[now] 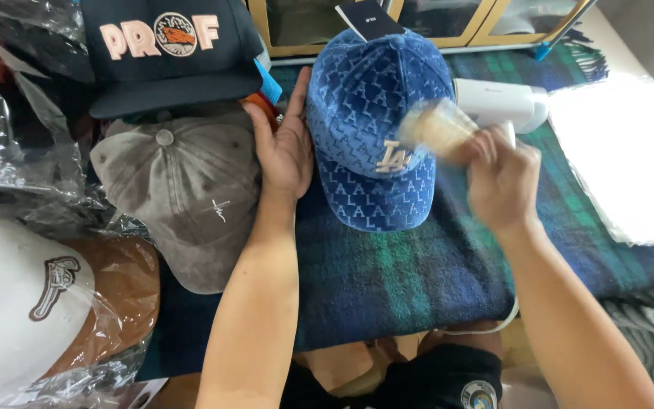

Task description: Cleaning and steaming baseball caps using a handheld steamer and a brush to remove lint and restore shape.

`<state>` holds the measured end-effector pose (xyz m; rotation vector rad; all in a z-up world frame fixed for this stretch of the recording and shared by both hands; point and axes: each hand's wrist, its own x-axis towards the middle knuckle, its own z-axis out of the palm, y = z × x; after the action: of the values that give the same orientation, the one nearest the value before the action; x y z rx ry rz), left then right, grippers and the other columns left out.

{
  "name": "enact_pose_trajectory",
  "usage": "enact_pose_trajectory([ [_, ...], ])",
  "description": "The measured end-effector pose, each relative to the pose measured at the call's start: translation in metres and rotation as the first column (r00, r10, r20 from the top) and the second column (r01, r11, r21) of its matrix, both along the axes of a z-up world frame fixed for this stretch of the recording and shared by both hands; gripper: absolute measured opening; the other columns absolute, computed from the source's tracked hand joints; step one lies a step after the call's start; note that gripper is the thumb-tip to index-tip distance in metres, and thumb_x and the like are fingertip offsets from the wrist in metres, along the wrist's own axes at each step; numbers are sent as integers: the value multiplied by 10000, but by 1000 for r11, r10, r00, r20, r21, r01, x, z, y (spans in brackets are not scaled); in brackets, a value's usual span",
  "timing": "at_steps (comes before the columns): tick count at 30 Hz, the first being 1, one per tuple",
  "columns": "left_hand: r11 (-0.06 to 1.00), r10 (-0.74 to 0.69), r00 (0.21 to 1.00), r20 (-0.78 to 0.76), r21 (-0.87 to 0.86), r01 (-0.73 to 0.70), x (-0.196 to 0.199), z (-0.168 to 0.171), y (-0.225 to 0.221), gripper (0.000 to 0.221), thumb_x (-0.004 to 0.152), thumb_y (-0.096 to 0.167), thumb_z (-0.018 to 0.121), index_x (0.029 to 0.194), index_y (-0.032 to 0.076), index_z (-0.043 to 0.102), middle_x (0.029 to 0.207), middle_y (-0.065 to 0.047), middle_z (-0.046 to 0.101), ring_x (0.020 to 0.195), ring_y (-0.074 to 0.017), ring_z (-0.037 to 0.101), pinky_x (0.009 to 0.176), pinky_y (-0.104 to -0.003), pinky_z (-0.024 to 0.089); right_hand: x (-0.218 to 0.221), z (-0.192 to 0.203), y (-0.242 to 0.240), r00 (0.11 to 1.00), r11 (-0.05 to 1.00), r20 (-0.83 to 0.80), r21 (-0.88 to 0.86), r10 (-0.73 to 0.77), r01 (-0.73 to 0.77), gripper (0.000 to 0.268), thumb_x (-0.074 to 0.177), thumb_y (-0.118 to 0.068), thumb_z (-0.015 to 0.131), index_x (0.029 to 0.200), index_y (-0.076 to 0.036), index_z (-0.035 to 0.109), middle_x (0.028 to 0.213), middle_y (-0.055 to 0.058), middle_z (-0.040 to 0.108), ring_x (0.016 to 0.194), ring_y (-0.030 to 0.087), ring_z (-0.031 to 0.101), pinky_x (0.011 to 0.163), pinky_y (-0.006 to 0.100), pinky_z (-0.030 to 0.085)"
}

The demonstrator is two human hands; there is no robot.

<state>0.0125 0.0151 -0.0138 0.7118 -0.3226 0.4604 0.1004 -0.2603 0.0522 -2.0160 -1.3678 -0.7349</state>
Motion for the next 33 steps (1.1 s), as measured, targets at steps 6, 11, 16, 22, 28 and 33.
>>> enact_pose_trajectory([
  [6, 999, -2, 1000, -6, 44, 2, 1, 1, -1, 1006, 886, 812, 199, 1661, 172, 185, 1724, -122, 244, 1605, -333, 253, 1333, -498, 194, 14, 11, 20, 374, 869, -894, -31, -245, 494, 713, 1024, -671, 253, 729, -154, 646, 537, 10, 518, 444, 114, 461, 496, 274, 364],
  [11, 999, 24, 1000, -18, 22, -24, 0, 2, -5, 1016, 890, 798, 239, 1659, 135, 193, 1711, -128, 276, 1598, -308, 274, 1331, -450, 202, 31, -6, 8, -37, 899, -999, -17, -1, 438, 594, 1099, -617, 316, 835, -104, 460, 560, 49, 412, 367, 157, 354, 312, 328, 294],
  [16, 997, 53, 997, -53, 58, -50, -2, 5, -9, 1007, 888, 804, 237, 1650, 147, 208, 1719, -127, 249, 1598, -313, 261, 1326, -473, 198, 14, 53, 10, 290, 950, -957, 100, 10, 297, 652, 976, -672, 265, 1103, -109, 567, 574, -11, 428, 419, 80, 367, 389, 219, 334],
  [22, 996, 70, 997, -43, 64, -68, 1, 4, -8, 971, 917, 783, 232, 1647, 143, 218, 1709, -146, 269, 1593, -318, 268, 1324, -480, 203, 47, 66, 36, 472, 900, -772, -308, -426, 308, 777, 882, -837, 212, 916, -182, 629, 707, 12, 532, 612, 137, 466, 599, 309, 390],
  [28, 995, 83, 995, -56, 58, -80, 1, 7, -9, 962, 925, 769, 236, 1645, 131, 217, 1697, -158, 288, 1585, -317, 275, 1314, -479, 212, 77, 53, 34, 342, 815, -744, -475, -573, 332, 723, 1078, -729, 277, 918, -101, 598, 821, 120, 559, 680, 252, 461, 601, 393, 359],
  [33, 997, 67, 997, -40, 52, -65, 1, 2, -6, 933, 953, 741, 232, 1653, 126, 199, 1703, -152, 284, 1597, -323, 272, 1327, -478, 223, 52, 80, 49, 346, 976, -922, -115, -175, 187, 642, 958, -739, 206, 789, -159, 424, 524, -19, 330, 419, 89, 251, 399, 256, 206],
])
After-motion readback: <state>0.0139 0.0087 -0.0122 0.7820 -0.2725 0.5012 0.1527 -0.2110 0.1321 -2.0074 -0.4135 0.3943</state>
